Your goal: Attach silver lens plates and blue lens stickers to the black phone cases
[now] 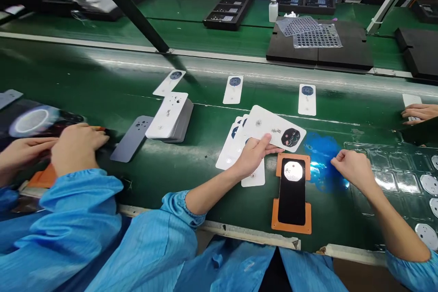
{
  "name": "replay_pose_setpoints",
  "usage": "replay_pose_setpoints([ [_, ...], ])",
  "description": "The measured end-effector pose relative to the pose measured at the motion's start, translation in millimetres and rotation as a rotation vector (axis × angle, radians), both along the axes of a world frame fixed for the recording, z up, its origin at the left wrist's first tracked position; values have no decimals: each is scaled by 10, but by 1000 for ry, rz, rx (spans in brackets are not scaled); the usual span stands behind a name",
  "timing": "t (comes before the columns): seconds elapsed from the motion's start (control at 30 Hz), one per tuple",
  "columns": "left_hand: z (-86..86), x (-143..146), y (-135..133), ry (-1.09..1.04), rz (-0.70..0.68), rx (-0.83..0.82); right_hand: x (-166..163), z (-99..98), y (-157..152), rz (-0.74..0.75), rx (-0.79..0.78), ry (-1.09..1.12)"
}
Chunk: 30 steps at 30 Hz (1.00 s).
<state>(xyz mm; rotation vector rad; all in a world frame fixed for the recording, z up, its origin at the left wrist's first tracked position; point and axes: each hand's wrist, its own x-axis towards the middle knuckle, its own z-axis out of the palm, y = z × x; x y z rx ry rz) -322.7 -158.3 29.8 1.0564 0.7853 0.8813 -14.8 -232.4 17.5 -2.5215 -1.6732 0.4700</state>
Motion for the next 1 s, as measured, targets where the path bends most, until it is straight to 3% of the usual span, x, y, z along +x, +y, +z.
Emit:
replay_pose_setpoints([
  [0.1, 114, -126, -142, 336, -180, 521, -68, 124, -189, 112, 300, -97],
  [0.2, 127, -172, -351, 578, -361, 1187, -347, 265, -414, 424, 602, 31],
  [0.27, 58, -156, -491, 717, -361, 1500, -560, 264, -547, 700, 637, 66],
  [0.33, -48, -126, -602, 827, -322, 1656, -720, 177, -638, 878, 638, 4],
  [0.47, -241, -107, -691, 914, -302, 1717, -812, -52, -687, 970, 655, -118],
  [0.57, -317, -123, -675, 921, -296, 1710, -791, -114, -668, 989, 671, -154],
  [0.7, -344, -136, -635, 949, -272, 1706, -774, -118, -646, 1001, 664, -151],
  [1.0, -382, -142, -647, 1058, -372, 1621, -811, -265, -631, 997, 516, -164],
])
